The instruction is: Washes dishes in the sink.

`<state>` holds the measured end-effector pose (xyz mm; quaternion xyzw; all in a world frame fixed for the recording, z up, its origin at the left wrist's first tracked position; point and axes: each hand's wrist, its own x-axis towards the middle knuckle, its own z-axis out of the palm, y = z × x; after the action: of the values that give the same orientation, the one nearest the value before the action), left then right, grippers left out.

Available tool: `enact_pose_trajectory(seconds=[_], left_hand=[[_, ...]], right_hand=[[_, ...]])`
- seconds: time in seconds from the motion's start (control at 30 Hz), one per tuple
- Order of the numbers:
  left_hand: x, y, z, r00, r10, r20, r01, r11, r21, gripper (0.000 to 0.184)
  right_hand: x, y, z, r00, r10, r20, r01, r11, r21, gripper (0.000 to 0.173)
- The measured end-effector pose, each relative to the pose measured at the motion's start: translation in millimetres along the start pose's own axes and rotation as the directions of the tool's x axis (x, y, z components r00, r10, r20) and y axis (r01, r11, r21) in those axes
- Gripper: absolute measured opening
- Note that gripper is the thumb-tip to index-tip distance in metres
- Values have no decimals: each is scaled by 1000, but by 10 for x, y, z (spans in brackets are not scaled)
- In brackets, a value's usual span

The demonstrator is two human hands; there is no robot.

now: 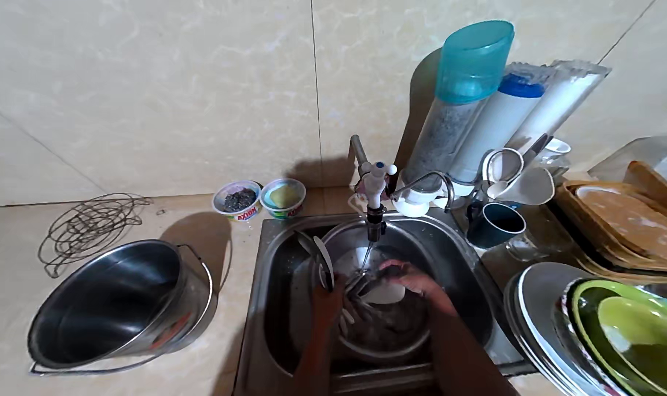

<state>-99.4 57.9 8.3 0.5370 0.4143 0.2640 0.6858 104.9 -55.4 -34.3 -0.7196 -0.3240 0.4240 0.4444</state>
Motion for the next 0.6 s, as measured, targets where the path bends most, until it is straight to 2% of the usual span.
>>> enact_pose_trajectory(seconds=[0.07,0.13,0.23,0.27,0.3,0.37,0.43,0.5,0.6], left_hand=[[-5,26,-10,1000,9,-8,-9,998,56,15],[-3,20,-7,1000,28,-7,-28,998,54,14],[15,-17,-4,999,41,-5,-40,999,19,11],[17,-25,-5,999,43,-11,-43,999,22,12],[14,-24,-4,999,42,-18,-42,999,25,12],[4,-13,4,999,42,-30,-41,999,17,11],[-7,-10,13,998,44,-36,-44,999,1,11],[-21,-2,32,998,37,-50,-37,999,-6,13],[-8,1,34,997,32,-75,-32,999,2,18]], right_hand=[[-38,-18,12,992,-97,80,80,978,194,36],[-35,18,13,957,-217,194,143,931,336,45],[-9,3,76,910,-315,269,189,894,407,70],[7,-13,117,917,-312,249,194,894,405,66],[25,-35,172,937,-293,190,203,900,385,56],[93,-83,308,976,-217,-30,216,931,294,32],[193,-65,407,923,-212,-320,281,941,187,12],[236,-57,416,817,-228,-530,355,923,149,15],[195,-129,365,727,-228,-648,395,910,123,18]])
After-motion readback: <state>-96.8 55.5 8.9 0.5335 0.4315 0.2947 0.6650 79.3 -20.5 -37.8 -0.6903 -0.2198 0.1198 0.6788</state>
